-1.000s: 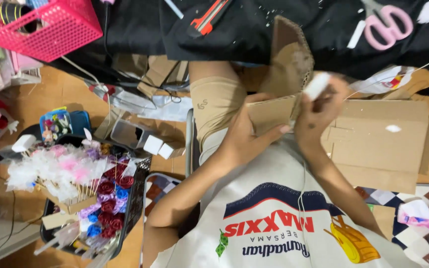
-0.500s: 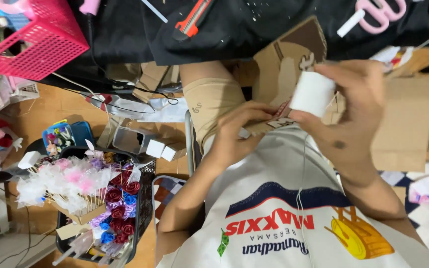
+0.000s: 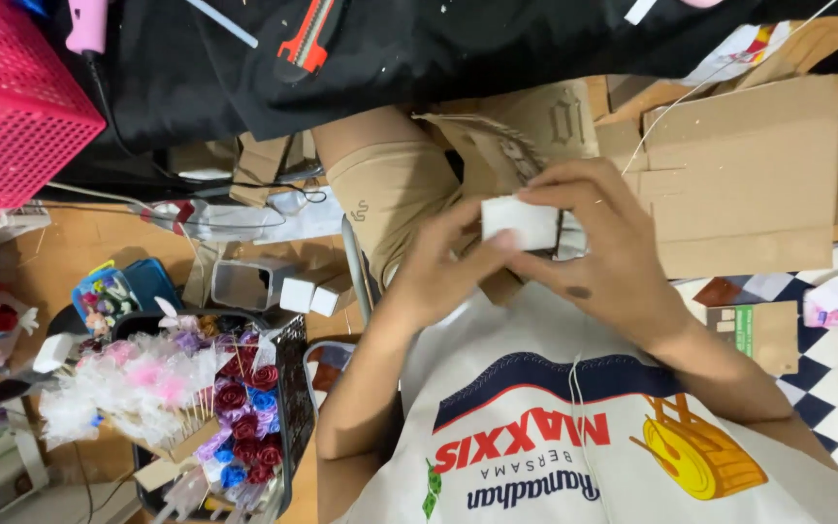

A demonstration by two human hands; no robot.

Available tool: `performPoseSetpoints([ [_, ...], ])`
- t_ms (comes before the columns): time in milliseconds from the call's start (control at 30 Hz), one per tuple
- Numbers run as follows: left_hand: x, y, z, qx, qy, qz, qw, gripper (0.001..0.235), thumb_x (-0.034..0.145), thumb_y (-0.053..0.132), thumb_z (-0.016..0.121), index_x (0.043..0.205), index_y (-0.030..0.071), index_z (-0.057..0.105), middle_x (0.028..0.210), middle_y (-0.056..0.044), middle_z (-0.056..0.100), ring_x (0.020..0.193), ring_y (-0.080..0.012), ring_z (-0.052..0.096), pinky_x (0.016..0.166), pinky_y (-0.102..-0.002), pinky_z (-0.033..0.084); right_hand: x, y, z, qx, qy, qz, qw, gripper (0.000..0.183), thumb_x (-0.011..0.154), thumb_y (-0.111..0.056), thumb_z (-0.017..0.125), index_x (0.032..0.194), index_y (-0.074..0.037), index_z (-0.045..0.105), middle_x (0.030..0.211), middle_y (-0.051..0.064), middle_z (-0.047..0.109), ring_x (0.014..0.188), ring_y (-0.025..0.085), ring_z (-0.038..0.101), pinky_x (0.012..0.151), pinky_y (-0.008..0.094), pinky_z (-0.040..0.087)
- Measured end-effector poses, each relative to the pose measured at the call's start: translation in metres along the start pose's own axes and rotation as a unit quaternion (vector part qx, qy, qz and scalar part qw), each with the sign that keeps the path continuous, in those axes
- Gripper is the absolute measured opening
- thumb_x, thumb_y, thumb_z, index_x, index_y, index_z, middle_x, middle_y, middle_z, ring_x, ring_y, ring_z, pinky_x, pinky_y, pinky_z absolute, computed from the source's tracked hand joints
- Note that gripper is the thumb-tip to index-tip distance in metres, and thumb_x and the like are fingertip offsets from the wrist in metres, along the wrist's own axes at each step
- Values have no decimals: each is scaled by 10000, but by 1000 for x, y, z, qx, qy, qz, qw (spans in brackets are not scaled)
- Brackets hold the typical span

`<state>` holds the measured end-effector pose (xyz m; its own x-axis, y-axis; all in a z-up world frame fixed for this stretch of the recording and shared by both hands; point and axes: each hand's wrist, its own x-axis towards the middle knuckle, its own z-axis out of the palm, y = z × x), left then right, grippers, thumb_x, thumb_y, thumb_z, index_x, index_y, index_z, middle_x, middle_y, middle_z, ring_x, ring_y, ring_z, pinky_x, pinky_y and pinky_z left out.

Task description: Assembling a cardboard structure using a hot glue gun and scissors.

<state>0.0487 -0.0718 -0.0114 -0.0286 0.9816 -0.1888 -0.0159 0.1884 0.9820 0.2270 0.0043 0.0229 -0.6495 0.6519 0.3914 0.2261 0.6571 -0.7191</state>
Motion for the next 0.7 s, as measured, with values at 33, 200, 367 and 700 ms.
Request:
performPoseSetpoints([
  [33,-1,4,1,-1,4,-7,1000,359,978,290,643,1268,79,665,1223,-21,713,1145,-111,623,1020,-284,479,0,-2,2,5,-5,3,1000,405,921,-183,837,1215,9,635,1234,191,591,1196,340,605,1055,423,493],
  [200,-15,7,-2,17,62,21,998,167,1011,244,649,953,93,690,828,86,569,757,-43,475,657,-228,405,0,13,0,191,-184,17,964,1108,730,-274,934,1602,-91,276,1623,174,301,1594,340,304,1359,474,232],
  [367,-22,1,1,23,104,45,993,223,996,276,659,873,90,682,795,65,585,746,-58,519,656,-234,428,20,40,-2,347,-325,55,878,1140,814,30,763,1644,-140,-1,1754,108,-71,1652,312,47,1329,452,102],
  [700,-28,22,3,63,105,61,991,394,987,306,622,673,70,587,863,-43,649,758,-153,562,634,-277,416,32,45,4,162,-317,-23,934,947,817,-80,810,1615,-172,307,1659,5,420,1355,264,452,1141,409,404],
])
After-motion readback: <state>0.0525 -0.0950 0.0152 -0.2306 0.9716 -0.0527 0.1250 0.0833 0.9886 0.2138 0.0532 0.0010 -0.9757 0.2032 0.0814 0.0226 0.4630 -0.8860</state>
